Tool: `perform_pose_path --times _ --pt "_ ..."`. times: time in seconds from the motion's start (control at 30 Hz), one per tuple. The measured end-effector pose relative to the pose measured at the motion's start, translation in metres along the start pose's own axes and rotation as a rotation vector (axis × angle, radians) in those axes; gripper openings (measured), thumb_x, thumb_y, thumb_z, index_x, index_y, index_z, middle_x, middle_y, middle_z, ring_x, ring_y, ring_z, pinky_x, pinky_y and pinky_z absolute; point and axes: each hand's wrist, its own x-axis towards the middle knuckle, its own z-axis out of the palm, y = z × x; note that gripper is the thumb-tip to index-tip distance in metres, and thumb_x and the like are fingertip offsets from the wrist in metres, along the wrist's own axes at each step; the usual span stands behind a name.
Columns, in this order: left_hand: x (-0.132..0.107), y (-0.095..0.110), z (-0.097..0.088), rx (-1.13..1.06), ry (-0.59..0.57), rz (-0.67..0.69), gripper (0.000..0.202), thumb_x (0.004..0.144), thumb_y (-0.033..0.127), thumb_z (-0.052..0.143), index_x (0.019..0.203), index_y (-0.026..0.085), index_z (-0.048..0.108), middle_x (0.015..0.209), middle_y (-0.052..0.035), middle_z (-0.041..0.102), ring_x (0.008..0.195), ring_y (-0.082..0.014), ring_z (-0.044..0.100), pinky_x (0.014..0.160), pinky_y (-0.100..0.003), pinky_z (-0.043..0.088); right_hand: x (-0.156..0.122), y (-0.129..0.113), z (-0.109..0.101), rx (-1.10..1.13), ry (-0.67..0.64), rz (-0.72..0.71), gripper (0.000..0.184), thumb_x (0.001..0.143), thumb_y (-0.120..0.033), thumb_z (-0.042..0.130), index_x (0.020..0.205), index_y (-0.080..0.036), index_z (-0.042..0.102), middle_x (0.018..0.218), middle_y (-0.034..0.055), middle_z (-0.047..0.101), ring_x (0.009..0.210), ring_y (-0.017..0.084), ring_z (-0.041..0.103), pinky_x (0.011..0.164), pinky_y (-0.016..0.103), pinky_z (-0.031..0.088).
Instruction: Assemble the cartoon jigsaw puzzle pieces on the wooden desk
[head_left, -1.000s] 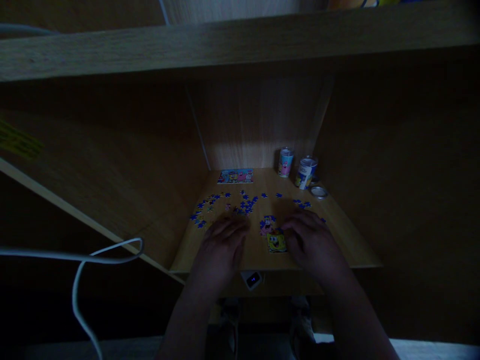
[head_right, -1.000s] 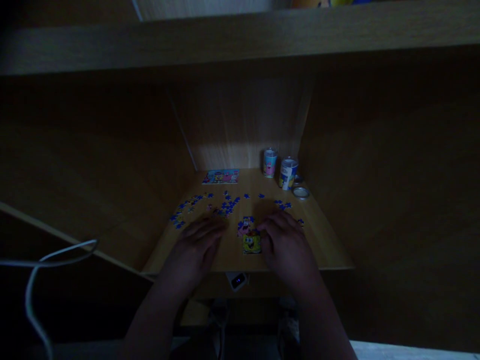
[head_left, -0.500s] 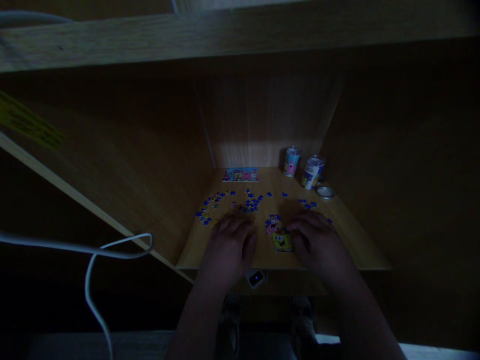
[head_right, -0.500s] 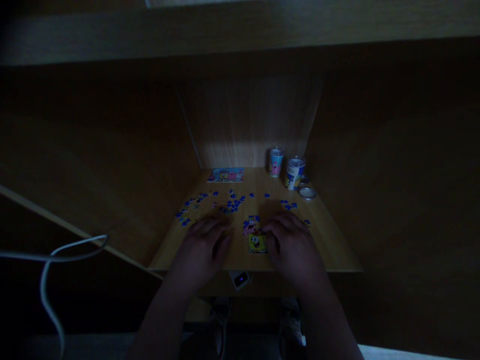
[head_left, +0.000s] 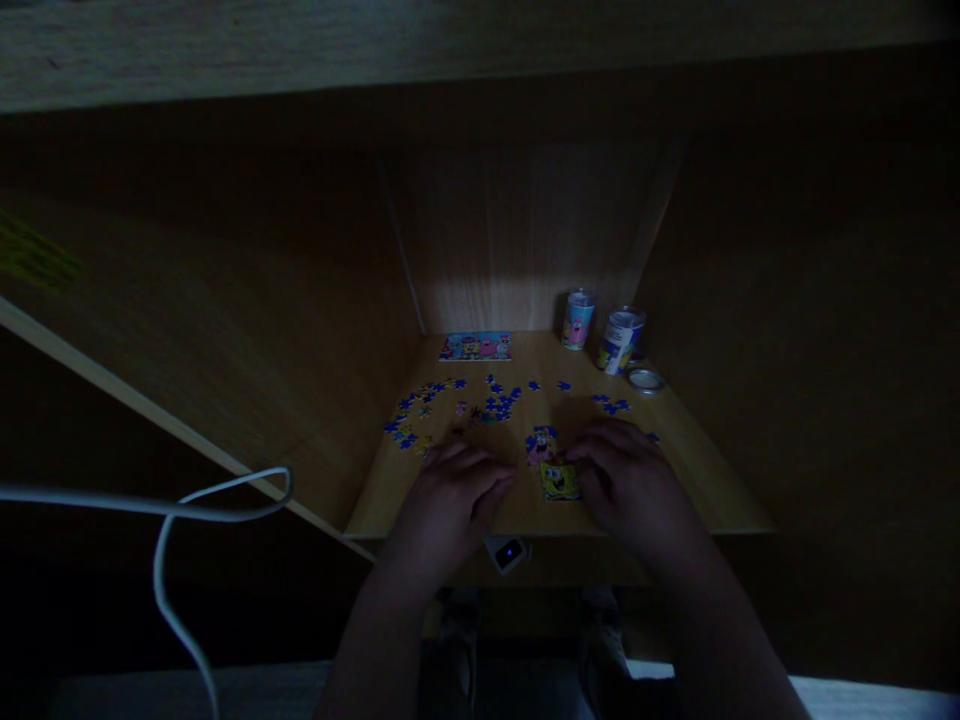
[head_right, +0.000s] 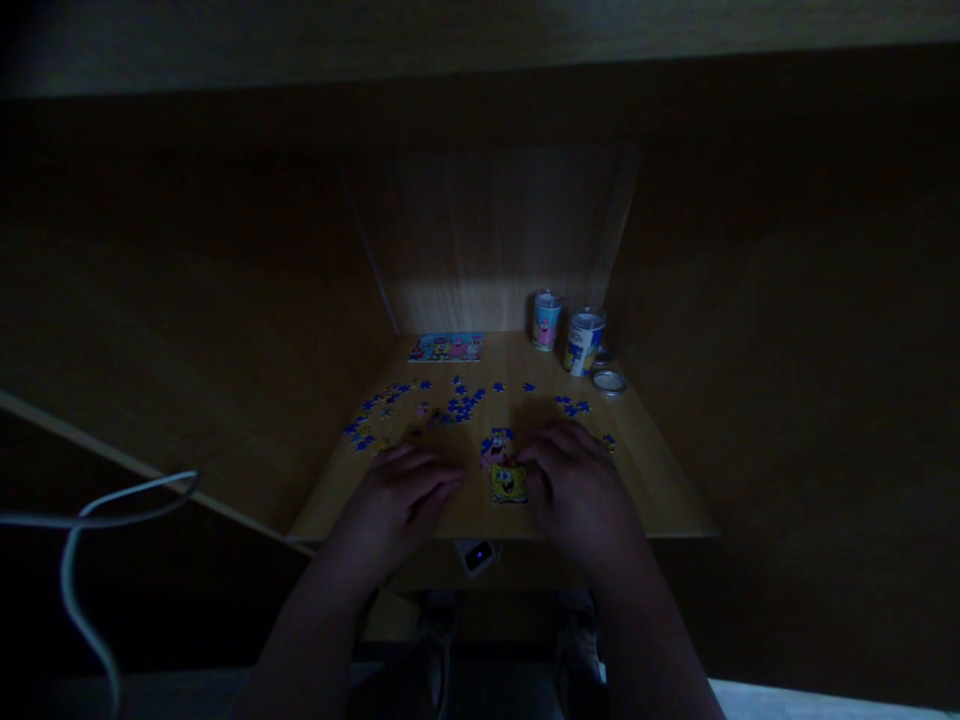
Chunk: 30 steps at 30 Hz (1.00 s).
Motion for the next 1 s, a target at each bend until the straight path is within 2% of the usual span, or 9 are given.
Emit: perform_pose_path --times 0.17,0.23,0.5,0.63,0.83,1.0 --pt "-0.0006 -0.0061 0.0055 -0.025 0.068 -0.042 0.037 0.106 0.003 0.060 0.123 0.029 0.080 0.123 -0.0052 0.078 0.116 -0.0256 0.073 0.098 -0.047 0.062 -0.0005 0.0011 0.0004 -0.001 -0.010 -0.003 0.024 0.095 -0.011 0.064 0.107 -0.026 0.079 0.120 0.0079 0.080 0.120 0.032 0.071 0.108 0.051 0.058" --pt "-0.0005 -0.0070 0.0072 -0.006 0.077 -0.048 0.036 0.103 0.002 0.062 0.119 0.029 0.080 0.125 -0.0058 0.077 0.117 -0.0265 0.073 0.098 -0.048 0.062 -0.0004 0.0009 0.0001 0.004 -0.014 -0.001 0.025 0.095 -0.010 0.064 0.107 -0.026 0.079 0.120 0.0078 0.080 0.120 0.032 0.071 0.109 0.051 0.057" --pt "0.0001 -0.0059 0.0069 0.000 0.050 -0.067 0.015 0.099 0.016 0.082 0.107 0.028 0.078 0.125 -0.0047 0.075 0.117 -0.0285 0.072 0.102 -0.052 0.060 0.0002 -0.0016 -0.0012 0.022 -0.016 0.009 0.025 0.096 -0.010 0.063 0.107 -0.026 0.079 0.121 0.0084 0.080 0.121 0.032 0.071 0.108 0.052 0.057" --pt "0.0005 -0.0051 0.0068 0.013 0.045 -0.078 0.016 0.099 0.018 0.084 0.109 0.028 0.077 0.126 -0.0046 0.075 0.120 -0.0291 0.072 0.104 -0.053 0.060 0.0002 -0.0007 -0.0008 0.029 -0.022 0.010 0.025 0.096 -0.011 0.063 0.107 -0.026 0.079 0.120 0.0079 0.080 0.120 0.032 0.071 0.109 0.053 0.057" --pt "0.0017 -0.0027 0.0071 0.077 0.040 -0.133 0.027 0.092 0.031 0.096 0.113 0.028 0.080 0.132 -0.0064 0.077 0.126 -0.0337 0.070 0.113 -0.060 0.056 0.0001 0.0000 0.0001 0.016 -0.021 0.007 0.025 0.094 -0.009 0.066 0.106 -0.027 0.079 0.120 0.0076 0.080 0.120 0.031 0.071 0.110 0.051 0.057" --pt "0.0035 0.0001 0.0061 0.077 0.007 -0.140 0.018 0.096 0.029 0.092 0.111 0.030 0.082 0.136 -0.0056 0.076 0.132 -0.0346 0.068 0.113 -0.061 0.054 0.0004 -0.0001 0.0001 0.019 -0.018 0.003 0.025 0.094 -0.009 0.066 0.106 -0.027 0.079 0.119 0.0075 0.080 0.119 0.031 0.071 0.109 0.051 0.057"
